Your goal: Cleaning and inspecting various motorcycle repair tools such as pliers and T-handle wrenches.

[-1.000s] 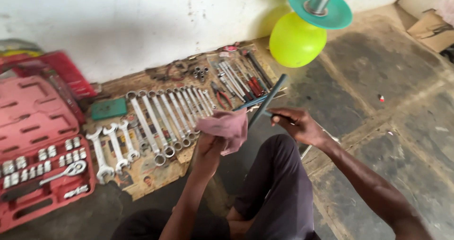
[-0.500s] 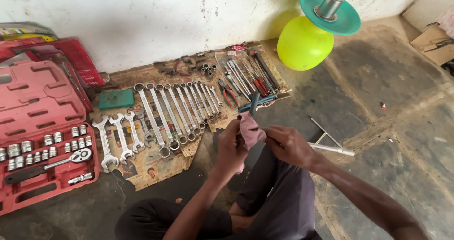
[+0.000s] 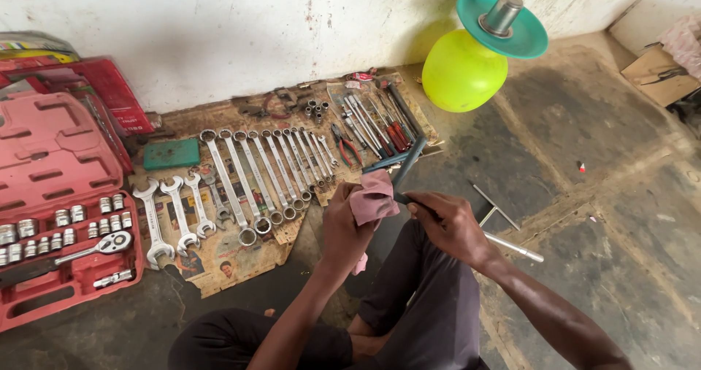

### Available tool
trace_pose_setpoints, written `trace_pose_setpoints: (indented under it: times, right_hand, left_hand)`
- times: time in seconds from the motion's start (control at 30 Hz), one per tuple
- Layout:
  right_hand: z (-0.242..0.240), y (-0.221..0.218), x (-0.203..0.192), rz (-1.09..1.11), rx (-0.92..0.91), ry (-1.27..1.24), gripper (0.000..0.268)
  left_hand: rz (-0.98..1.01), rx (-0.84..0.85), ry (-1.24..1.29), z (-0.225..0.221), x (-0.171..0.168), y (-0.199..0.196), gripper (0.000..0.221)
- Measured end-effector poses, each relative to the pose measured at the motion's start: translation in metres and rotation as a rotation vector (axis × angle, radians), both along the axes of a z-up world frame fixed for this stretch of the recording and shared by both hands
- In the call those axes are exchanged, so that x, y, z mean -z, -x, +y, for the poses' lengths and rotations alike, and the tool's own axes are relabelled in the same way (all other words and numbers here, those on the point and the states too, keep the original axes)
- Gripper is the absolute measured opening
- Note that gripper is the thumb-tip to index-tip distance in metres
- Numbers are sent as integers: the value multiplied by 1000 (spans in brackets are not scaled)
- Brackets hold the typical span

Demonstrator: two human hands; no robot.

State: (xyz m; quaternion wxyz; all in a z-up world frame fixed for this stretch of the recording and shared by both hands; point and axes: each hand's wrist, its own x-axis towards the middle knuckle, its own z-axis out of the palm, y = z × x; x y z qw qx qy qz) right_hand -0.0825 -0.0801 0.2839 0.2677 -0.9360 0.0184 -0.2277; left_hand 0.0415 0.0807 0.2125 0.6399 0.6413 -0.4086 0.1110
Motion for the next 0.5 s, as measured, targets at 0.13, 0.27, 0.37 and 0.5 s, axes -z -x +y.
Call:
trace_pose_setpoints:
  times: [0.13,0.27,0.37,0.5]
  right_hand:
    - [1,1,4,22,20,-4,22]
    - [1,0,9,-17,-24,22,23]
    - [4,1,15,-24,-52,57,23]
    - [15,2,24,-23,-84,104,21]
  left_hand:
    - [133,-28,-9,-1,-6,8,48]
    - [246,148,136,-11,4,10,38]
    - [221,226,135,-14,12,12,39]
    - [229,202,52,-16,23,19,45]
